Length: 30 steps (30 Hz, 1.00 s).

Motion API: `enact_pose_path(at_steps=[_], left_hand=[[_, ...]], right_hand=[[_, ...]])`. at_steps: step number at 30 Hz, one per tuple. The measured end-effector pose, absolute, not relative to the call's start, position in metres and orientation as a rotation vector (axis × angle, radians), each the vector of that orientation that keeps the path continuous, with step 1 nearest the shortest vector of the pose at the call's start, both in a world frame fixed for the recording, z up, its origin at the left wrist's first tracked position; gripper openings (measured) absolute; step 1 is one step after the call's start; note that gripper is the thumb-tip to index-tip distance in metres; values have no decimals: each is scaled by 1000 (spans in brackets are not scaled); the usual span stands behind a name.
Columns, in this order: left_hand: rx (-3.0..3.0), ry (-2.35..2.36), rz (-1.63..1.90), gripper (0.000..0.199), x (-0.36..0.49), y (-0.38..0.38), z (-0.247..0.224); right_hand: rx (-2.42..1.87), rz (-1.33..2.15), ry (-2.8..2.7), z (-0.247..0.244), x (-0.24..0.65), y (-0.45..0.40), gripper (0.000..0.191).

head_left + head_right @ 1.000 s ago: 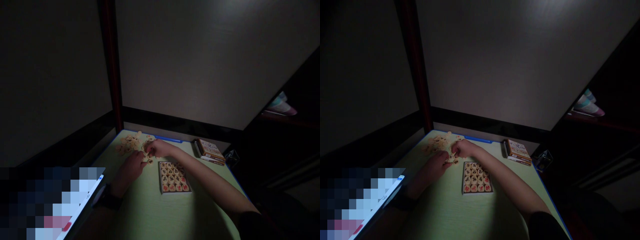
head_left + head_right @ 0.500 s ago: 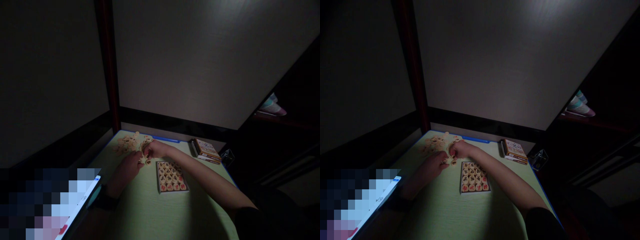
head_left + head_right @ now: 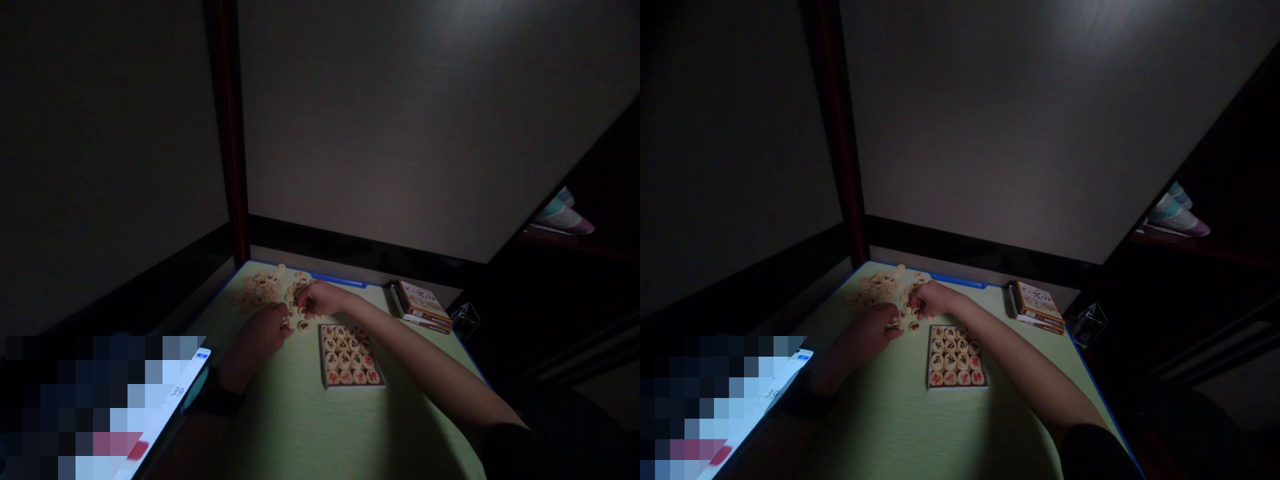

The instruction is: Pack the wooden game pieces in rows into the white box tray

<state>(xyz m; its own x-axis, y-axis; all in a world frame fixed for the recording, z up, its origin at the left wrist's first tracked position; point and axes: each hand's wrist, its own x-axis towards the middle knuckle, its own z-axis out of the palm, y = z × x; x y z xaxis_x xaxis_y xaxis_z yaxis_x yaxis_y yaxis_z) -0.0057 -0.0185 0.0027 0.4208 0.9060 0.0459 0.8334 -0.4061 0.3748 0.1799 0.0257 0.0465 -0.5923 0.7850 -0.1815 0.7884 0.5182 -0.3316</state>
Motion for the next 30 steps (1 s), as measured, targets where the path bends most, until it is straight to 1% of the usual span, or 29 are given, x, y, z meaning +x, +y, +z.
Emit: enact_pose_path(at_steps=[2, 5, 7, 9, 17, 20, 26, 30], left_hand=[[2385, 1509, 345, 15, -5, -20, 4], [2398, 1521, 356, 14, -5, -20, 4], [2396, 1531, 359, 14, -5, -19, 3], [2393, 1534, 357, 16, -5, -17, 1], [2419, 1518, 441, 11, -5, -16, -8], [2432, 1532, 453, 11, -5, -15, -12], [2406, 1497, 459, 18, -6, -12, -13], [2388, 1504, 411, 26, -6, -11, -10]], right_hand=[[1387, -522, 2722, 45, 178, 25, 16], [1355, -292, 2699, 44, 176, 23, 7], [1360, -153, 2677, 46, 176, 22, 8], [1377, -102, 2667, 50, 177, 22, 10], [1542, -267, 2680, 65, 191, 24, 11], [1534, -298, 2693, 64, 193, 21, 10], [1512, -361, 2761, 62, 196, 12, 12], [1539, -445, 2768, 64, 198, 8, 18]])
